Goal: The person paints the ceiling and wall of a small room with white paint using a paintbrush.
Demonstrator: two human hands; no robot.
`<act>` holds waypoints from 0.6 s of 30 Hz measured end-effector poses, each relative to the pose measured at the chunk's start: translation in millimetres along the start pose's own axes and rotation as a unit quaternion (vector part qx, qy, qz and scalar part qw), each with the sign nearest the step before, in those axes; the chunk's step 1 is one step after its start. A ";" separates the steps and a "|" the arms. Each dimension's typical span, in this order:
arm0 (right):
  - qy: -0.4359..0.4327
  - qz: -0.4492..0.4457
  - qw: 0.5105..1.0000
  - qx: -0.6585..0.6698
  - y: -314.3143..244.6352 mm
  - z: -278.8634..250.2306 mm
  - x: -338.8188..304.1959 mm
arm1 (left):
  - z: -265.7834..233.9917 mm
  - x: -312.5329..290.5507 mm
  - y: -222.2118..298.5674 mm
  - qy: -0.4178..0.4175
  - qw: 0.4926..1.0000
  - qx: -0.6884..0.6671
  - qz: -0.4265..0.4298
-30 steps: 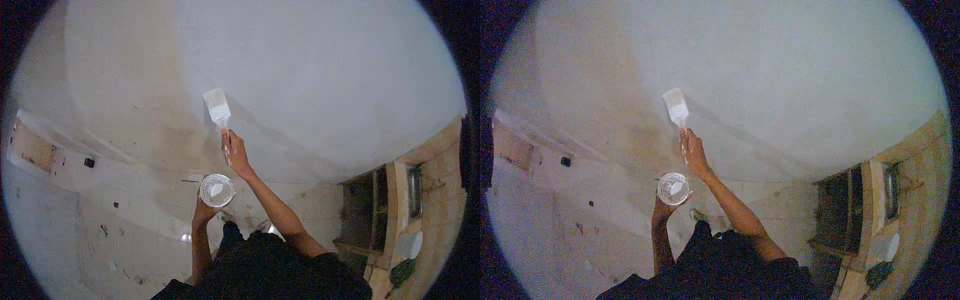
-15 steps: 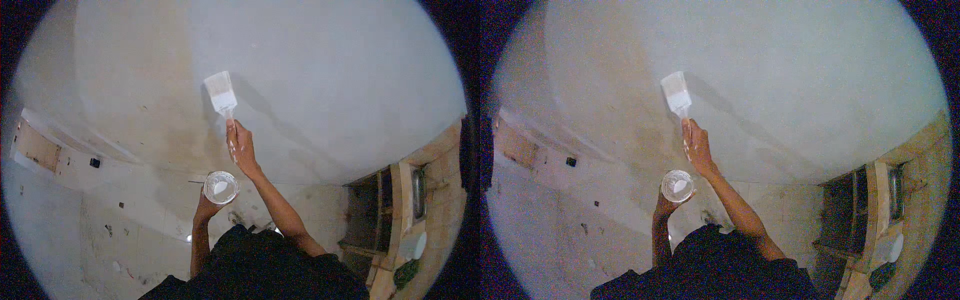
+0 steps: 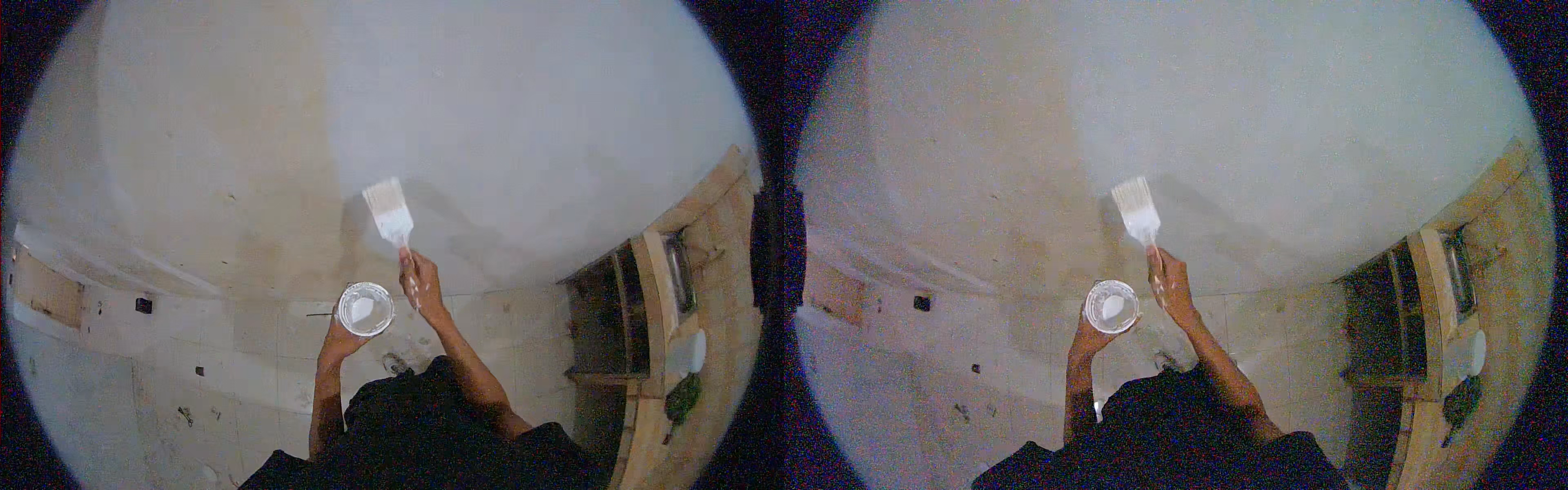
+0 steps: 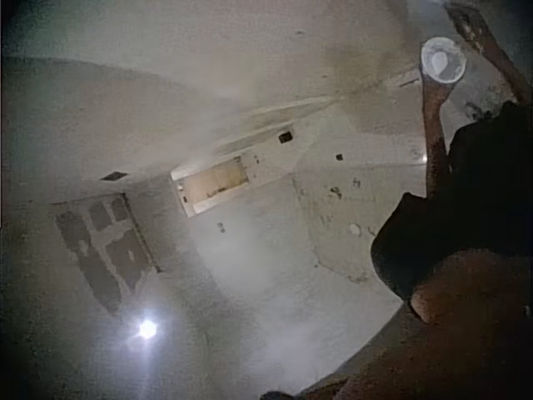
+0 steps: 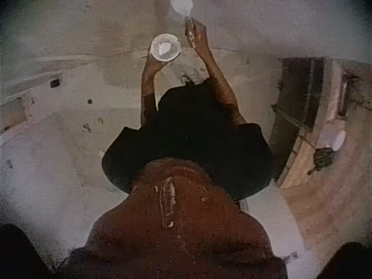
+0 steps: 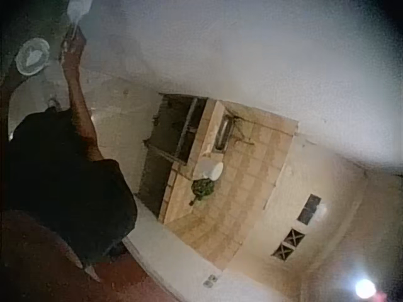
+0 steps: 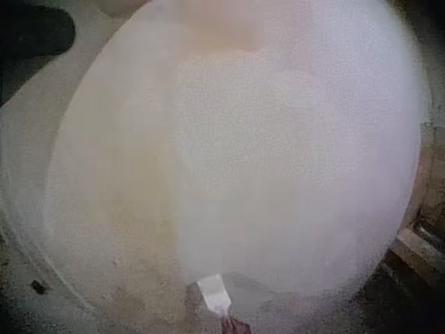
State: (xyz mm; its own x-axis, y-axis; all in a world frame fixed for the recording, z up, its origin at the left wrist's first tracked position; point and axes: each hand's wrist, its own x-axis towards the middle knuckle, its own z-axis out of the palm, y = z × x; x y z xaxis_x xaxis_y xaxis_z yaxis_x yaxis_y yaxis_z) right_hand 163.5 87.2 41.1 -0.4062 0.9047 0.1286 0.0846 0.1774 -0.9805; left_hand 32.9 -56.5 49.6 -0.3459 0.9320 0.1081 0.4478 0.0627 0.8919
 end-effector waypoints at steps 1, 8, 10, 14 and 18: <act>0.019 -0.034 0.999 0.019 -13.4 -3.4 12.8 | 1.8 1.5 1.1 0.006 1.000 -0.009 0.009; 0.091 -0.267 0.949 -0.141 89.7 6.5 57.3 | 12.5 8.9 19.0 -0.010 1.000 -0.022 -0.007; -0.061 0.084 0.984 0.146 55.7 9.5 7.3 | 2.0 1.4 12.6 0.009 1.000 -0.019 -0.010; -0.138 0.166 0.974 0.065 102.2 -13.5 -32.9 | 10.4 -4.4 3.0 0.039 0.999 -0.020 -0.003; -0.085 0.294 0.845 0.439 88.3 -48.3 -64.1 | 7.9 0.7 16.7 0.014 0.999 -0.044 -0.020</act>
State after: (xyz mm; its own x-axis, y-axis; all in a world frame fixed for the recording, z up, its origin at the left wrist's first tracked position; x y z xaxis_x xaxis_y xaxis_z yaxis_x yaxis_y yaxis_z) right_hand 240.9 63.6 -46.5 -0.6600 0.6541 -0.3695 -0.3594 -0.7068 -0.6093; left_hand 46.7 -51.9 61.1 -0.3850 0.9192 0.0825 0.3600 0.0672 0.9305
